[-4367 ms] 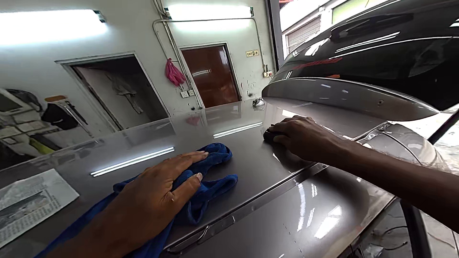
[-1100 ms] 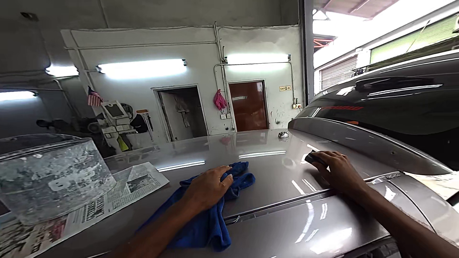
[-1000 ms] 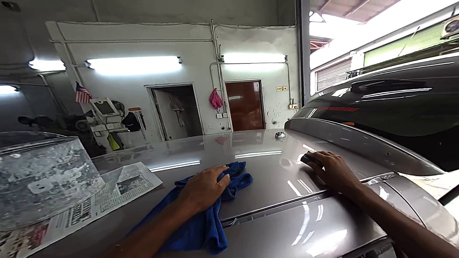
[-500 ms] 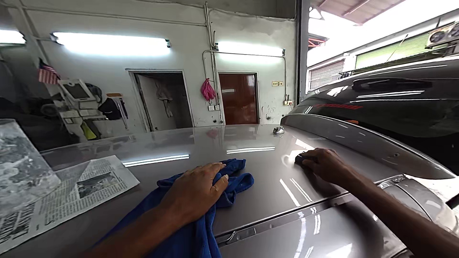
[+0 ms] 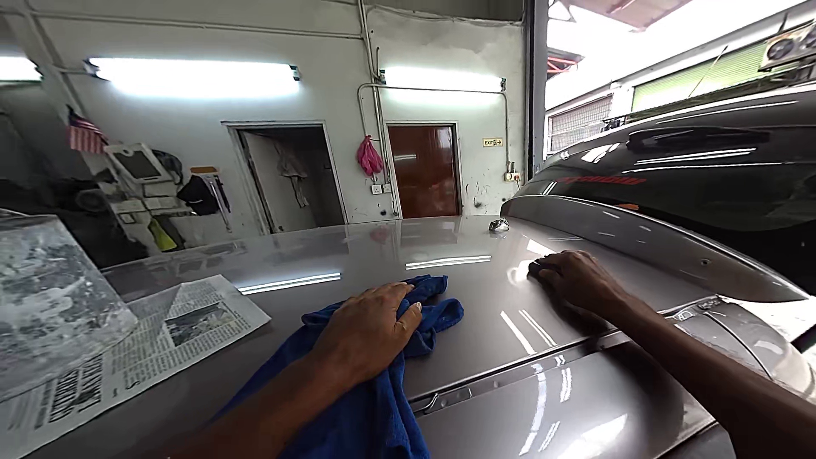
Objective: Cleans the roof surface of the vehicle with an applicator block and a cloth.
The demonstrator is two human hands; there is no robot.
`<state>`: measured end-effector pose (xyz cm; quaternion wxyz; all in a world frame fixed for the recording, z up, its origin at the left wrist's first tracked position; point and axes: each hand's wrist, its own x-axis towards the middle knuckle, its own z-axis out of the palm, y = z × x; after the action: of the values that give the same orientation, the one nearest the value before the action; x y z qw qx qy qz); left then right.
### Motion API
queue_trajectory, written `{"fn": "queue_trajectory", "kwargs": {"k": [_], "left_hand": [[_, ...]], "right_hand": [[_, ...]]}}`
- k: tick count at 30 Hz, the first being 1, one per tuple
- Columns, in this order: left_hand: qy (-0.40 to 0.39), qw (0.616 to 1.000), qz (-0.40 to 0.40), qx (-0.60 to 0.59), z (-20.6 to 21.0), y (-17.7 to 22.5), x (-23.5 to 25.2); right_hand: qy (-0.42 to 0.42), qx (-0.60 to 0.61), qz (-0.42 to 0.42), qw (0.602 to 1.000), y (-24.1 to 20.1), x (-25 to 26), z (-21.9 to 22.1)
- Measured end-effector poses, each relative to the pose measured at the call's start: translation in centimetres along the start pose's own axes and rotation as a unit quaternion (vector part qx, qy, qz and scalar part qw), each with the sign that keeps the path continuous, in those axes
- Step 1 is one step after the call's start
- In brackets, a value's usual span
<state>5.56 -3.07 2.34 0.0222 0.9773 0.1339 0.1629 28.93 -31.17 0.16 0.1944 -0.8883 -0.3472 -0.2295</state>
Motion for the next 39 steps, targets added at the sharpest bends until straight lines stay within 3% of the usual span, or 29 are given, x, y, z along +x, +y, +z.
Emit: {"fn": "queue_trajectory", "kwargs": {"k": [4, 9, 15, 21, 26, 30, 39], "left_hand": [[-0.008, 1.000, -0.002, 0.004, 0.2, 0.3, 0.1], [0.002, 1.000, 0.007, 0.002, 0.5, -0.1, 0.1], [0.000, 1.000, 0.019, -0.003, 0.4, -0.1, 0.0], [-0.002, 1.000, 0.020, -0.012, 0.1, -0.2, -0.1], [-0.007, 1.000, 0.017, 0.000, 0.4, 0.1, 0.1], [-0.013, 1.000, 0.018, -0.005, 0.1, 0.2, 0.4], [-0.002, 0.999, 0.030, -0.012, 0.5, -0.3, 1.1]], "right_hand": [[-0.008, 0.003, -0.021, 1.000, -0.4, -1.8, -0.8], [-0.019, -0.006, 0.025, 0.999, -0.4, 0.5, 0.0], [-0.009, -0.005, -0.005, 1.000, -1.4, -1.8, -1.0], [-0.018, -0.027, 0.060, 0.998, -1.4, 0.5, -0.1], [-0.006, -0.028, 0.019, 0.999, -1.5, -1.2, -0.5], [-0.024, -0.046, 0.070, 0.996, -1.7, 0.7, -0.2], [-0.020, -0.036, 0.064, 0.997, -2.4, -1.5, -0.8]]}}
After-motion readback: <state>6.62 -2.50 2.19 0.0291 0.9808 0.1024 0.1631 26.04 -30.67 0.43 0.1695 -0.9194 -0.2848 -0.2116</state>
